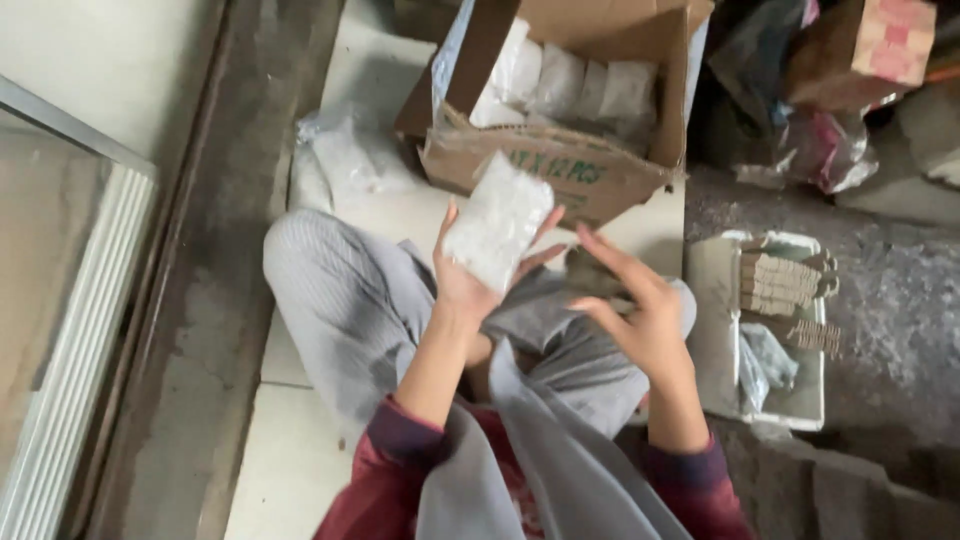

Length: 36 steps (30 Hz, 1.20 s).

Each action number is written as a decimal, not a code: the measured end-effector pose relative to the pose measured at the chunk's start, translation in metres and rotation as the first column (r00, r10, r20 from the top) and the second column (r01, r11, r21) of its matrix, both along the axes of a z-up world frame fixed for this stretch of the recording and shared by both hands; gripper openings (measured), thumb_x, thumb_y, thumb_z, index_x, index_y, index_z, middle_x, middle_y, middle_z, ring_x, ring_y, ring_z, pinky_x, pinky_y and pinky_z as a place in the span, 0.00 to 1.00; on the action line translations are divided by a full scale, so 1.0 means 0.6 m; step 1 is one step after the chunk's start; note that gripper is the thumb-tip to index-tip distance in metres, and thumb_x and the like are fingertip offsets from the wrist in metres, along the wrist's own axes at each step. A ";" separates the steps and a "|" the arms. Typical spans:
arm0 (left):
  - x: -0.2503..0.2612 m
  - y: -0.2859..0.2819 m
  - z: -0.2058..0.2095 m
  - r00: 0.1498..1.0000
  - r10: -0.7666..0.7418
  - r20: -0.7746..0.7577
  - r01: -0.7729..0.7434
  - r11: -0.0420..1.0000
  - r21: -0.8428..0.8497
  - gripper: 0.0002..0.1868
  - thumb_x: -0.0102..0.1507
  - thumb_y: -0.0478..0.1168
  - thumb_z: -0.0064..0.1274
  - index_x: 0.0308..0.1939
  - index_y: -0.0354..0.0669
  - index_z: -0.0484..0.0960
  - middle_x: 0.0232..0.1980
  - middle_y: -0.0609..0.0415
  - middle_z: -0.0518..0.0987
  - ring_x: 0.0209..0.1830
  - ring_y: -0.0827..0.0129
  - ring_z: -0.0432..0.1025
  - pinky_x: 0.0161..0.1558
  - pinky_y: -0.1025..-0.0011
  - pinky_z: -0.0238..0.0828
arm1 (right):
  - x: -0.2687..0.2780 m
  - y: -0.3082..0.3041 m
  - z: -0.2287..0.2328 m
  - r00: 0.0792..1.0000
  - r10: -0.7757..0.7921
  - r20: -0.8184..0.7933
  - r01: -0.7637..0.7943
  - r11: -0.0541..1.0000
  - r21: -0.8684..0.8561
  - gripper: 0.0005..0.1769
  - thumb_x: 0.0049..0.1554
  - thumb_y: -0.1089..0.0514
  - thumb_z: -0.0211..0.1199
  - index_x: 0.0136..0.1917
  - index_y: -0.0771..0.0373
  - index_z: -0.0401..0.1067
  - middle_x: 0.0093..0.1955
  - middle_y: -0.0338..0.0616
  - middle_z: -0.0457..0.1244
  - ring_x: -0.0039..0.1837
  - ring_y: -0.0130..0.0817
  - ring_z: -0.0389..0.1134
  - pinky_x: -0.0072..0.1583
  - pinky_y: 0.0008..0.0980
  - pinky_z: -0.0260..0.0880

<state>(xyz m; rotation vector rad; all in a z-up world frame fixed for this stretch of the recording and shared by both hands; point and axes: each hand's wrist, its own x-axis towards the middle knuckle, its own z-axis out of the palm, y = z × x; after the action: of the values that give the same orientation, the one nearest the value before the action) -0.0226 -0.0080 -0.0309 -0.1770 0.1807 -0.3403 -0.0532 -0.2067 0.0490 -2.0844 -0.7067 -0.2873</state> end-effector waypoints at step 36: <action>0.019 0.036 0.039 0.943 0.193 -0.270 -0.098 0.939 0.328 0.29 0.59 0.67 0.55 0.51 0.52 0.85 0.52 0.52 0.85 0.47 0.63 0.80 0.57 0.60 0.74 | 0.001 0.170 -0.128 0.896 -0.058 0.440 0.069 0.998 -0.008 0.16 0.64 0.50 0.55 0.54 0.56 0.81 0.59 0.40 0.72 0.60 0.47 0.73 0.69 0.55 0.70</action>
<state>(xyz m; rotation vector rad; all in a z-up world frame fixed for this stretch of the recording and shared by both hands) -0.0112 0.0138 -0.0072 0.0726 0.5159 -0.1293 -0.0526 -0.1050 -0.0279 -2.0855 -0.9096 -0.8110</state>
